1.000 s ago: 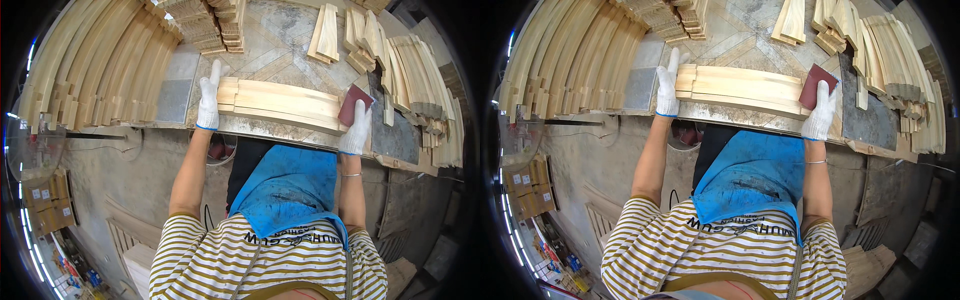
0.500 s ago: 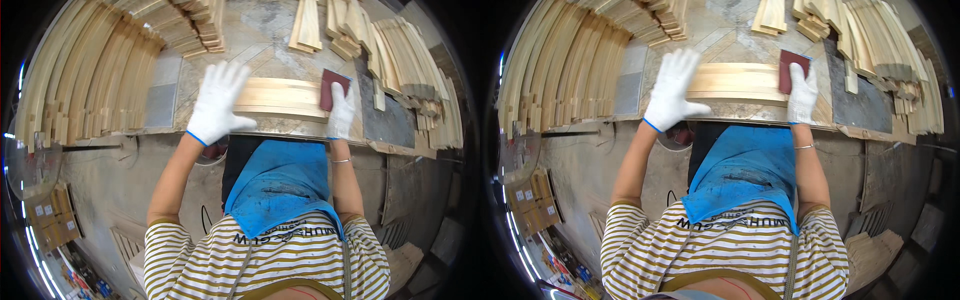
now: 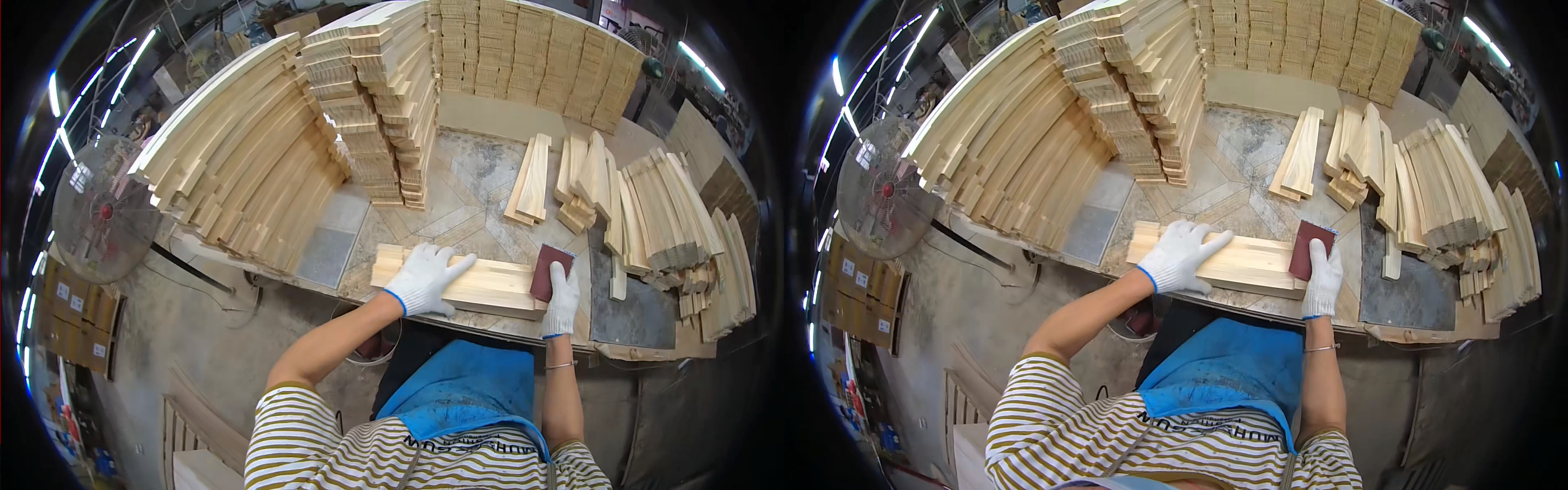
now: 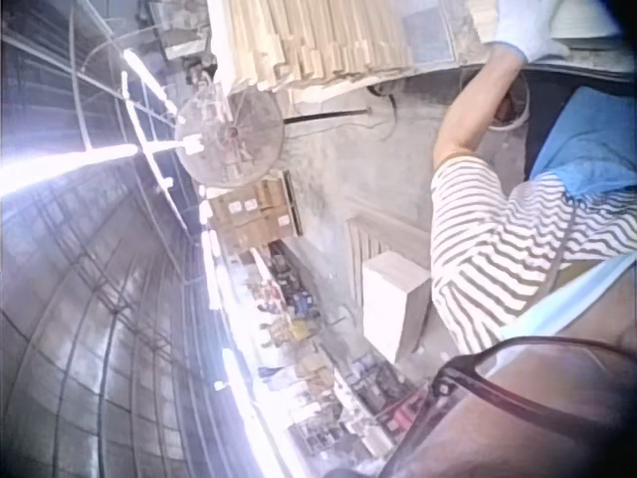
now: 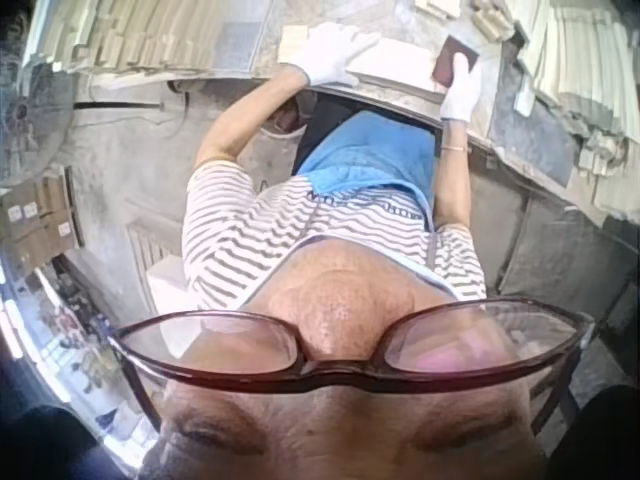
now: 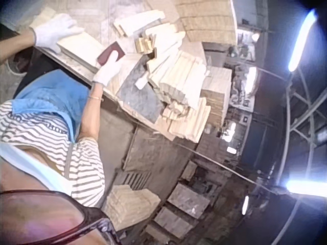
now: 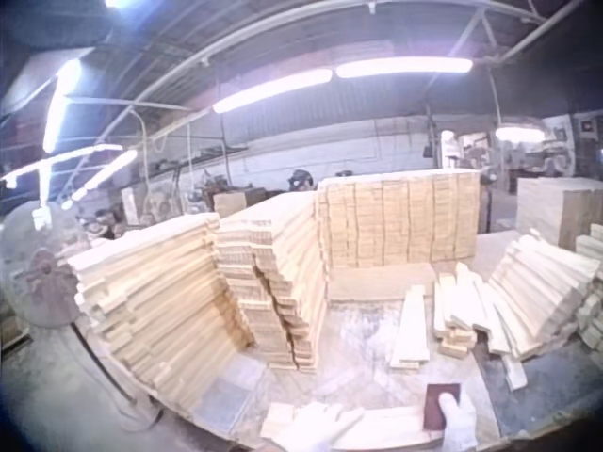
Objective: Sanding individual wooden furniture components manually using sandpaper.
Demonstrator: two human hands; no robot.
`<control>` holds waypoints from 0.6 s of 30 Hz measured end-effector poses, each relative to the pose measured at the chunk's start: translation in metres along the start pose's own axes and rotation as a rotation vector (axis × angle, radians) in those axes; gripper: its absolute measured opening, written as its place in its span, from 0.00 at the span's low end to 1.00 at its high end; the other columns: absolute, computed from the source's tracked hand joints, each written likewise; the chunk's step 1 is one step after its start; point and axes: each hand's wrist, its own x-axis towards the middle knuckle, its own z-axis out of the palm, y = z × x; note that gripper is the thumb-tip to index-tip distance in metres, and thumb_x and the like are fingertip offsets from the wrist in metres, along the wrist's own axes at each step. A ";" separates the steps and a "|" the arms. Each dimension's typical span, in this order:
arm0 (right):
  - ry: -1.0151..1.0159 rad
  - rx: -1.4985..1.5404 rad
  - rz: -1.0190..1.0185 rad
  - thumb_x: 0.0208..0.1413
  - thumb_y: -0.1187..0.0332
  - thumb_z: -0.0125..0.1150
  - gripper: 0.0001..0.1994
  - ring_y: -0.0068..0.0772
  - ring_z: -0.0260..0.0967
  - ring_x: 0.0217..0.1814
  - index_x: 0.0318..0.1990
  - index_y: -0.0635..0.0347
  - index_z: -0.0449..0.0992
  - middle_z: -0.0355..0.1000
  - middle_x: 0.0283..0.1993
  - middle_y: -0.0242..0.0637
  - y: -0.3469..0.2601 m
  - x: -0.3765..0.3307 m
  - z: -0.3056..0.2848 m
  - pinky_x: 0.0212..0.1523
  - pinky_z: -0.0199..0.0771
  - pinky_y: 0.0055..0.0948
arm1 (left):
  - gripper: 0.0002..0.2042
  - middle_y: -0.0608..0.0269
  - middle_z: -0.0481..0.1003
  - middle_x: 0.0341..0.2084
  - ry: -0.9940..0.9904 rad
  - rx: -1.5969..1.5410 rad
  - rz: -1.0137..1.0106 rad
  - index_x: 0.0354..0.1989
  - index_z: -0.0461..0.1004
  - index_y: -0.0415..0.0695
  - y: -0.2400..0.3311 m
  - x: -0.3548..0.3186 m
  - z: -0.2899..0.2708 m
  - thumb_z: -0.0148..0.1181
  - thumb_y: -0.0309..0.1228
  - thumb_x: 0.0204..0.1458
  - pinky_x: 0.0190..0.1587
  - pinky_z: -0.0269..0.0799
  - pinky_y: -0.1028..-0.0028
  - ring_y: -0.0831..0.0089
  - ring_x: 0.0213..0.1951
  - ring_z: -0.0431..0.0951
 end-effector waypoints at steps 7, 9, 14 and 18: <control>-0.004 0.144 -0.039 0.61 0.62 0.54 0.20 0.22 0.67 0.48 0.56 0.67 0.67 0.70 0.48 0.32 -0.041 -0.013 0.009 0.48 0.68 0.23 | 0.47 0.45 0.68 0.49 -0.100 -0.210 -0.378 0.65 0.58 0.45 -0.006 -0.068 -0.041 0.69 0.48 0.32 0.57 0.60 0.62 0.50 0.52 0.68; -0.096 0.151 0.103 0.61 0.64 0.54 0.19 0.22 0.68 0.45 0.55 0.67 0.68 0.70 0.48 0.34 -0.023 -0.007 0.006 0.47 0.69 0.21 | 0.48 0.44 0.68 0.50 -0.106 -0.357 -0.500 0.66 0.57 0.45 -0.013 -0.093 -0.039 0.70 0.49 0.32 0.57 0.61 0.65 0.52 0.53 0.68; -0.223 0.164 0.197 0.60 0.63 0.56 0.20 0.23 0.68 0.49 0.55 0.66 0.68 0.70 0.50 0.35 0.006 -0.024 0.024 0.51 0.67 0.23 | 0.46 0.48 0.64 0.60 0.068 -1.053 -0.813 0.67 0.54 0.39 -0.022 -0.143 -0.032 0.69 0.46 0.39 0.60 0.58 0.74 0.67 0.60 0.64; -0.275 0.154 0.248 0.61 0.63 0.56 0.19 0.23 0.68 0.47 0.54 0.66 0.69 0.71 0.48 0.34 0.005 -0.034 0.034 0.50 0.67 0.23 | 0.37 0.63 0.71 0.50 0.080 -1.301 -0.943 0.62 0.61 0.40 -0.039 -0.161 -0.053 0.65 0.47 0.47 0.50 0.66 0.75 0.78 0.47 0.71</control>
